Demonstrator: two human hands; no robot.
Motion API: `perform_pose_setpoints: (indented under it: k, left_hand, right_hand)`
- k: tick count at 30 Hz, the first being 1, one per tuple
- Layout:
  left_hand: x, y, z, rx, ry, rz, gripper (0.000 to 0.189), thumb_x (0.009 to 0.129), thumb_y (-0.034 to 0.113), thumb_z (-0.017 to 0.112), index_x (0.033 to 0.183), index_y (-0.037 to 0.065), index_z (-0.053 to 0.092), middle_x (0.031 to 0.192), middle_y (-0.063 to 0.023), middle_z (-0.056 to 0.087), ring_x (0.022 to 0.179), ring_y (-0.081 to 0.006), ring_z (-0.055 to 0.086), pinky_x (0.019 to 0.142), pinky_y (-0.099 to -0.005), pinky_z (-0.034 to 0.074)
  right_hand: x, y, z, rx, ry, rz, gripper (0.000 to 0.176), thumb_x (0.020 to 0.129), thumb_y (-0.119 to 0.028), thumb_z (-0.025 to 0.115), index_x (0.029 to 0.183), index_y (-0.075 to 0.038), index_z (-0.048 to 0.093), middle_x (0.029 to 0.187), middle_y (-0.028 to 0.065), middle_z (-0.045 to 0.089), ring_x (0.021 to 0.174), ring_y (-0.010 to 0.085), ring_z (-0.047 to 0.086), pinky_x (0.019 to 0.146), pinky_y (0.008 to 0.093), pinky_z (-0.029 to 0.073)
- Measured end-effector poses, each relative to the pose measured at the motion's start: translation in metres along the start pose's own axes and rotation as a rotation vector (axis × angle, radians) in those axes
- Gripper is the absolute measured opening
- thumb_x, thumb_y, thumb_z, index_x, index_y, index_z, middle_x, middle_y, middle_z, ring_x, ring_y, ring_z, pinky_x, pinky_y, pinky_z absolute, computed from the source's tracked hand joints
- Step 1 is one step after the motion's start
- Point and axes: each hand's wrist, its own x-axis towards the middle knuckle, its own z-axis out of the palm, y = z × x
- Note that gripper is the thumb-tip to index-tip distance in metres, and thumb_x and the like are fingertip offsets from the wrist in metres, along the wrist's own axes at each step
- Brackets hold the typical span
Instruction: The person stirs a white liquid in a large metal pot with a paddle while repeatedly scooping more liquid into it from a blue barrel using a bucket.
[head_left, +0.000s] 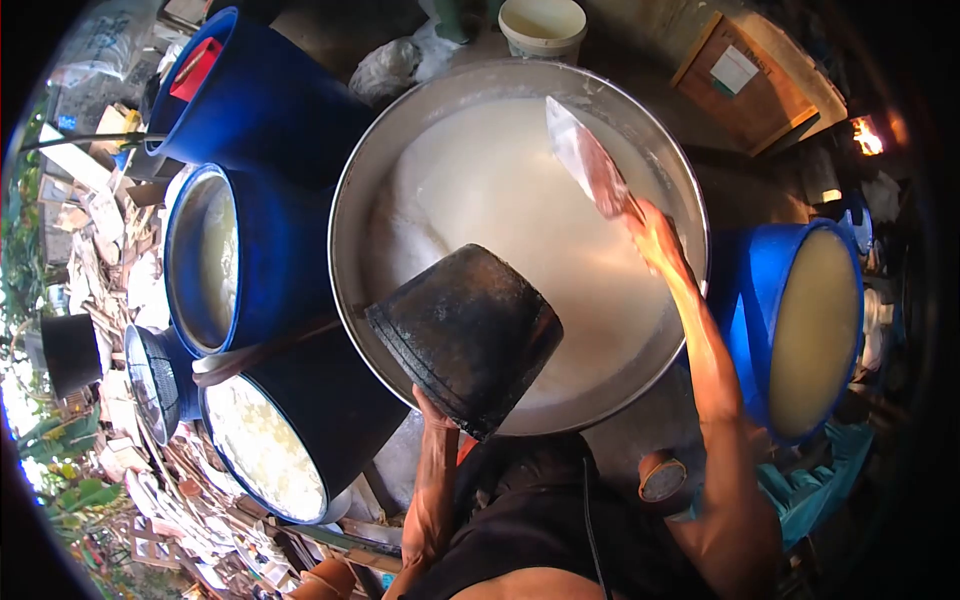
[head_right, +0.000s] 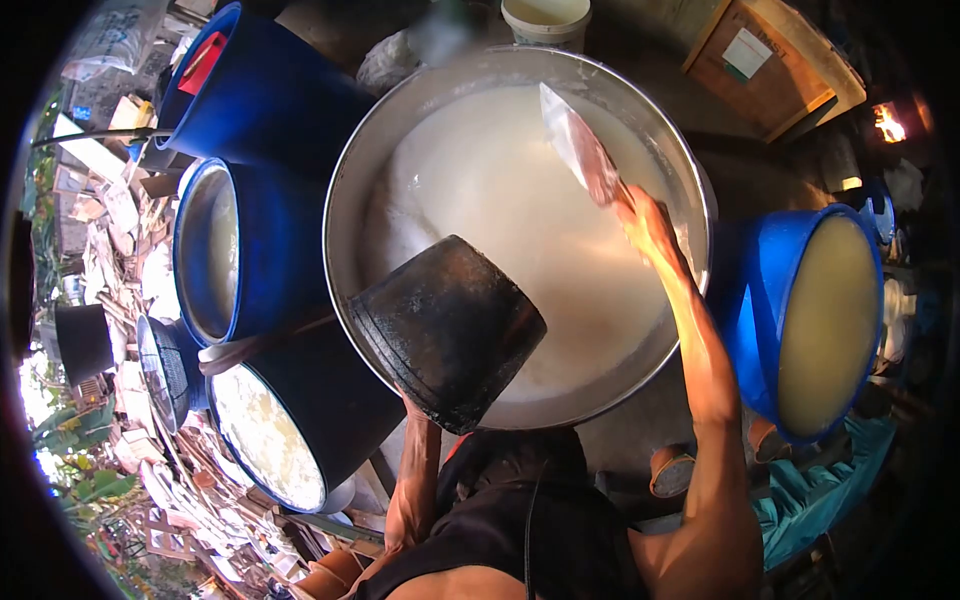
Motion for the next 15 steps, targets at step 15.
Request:
perform_pose_setpoints:
  k: [15]
  left_hand:
    - [0.003, 0.004, 0.016, 0.018, -0.068, -0.094, 0.047, 0.099, 0.035, 0.049, 0.126, -0.001, 0.060, 0.118, -0.0177, 0.066, 0.103, -0.0308, 0.066, 0.089, -0.0425, 0.056]
  right_hand:
    - [0.007, 0.097, 0.096, -0.591, -0.128, -0.563, 0.029, 0.098, -0.026, 0.057, 0.123, -0.010, 0.059, 0.087, 0.0230, 0.069, 0.080, 0.0461, 0.067, 0.070, 0.0540, 0.052]
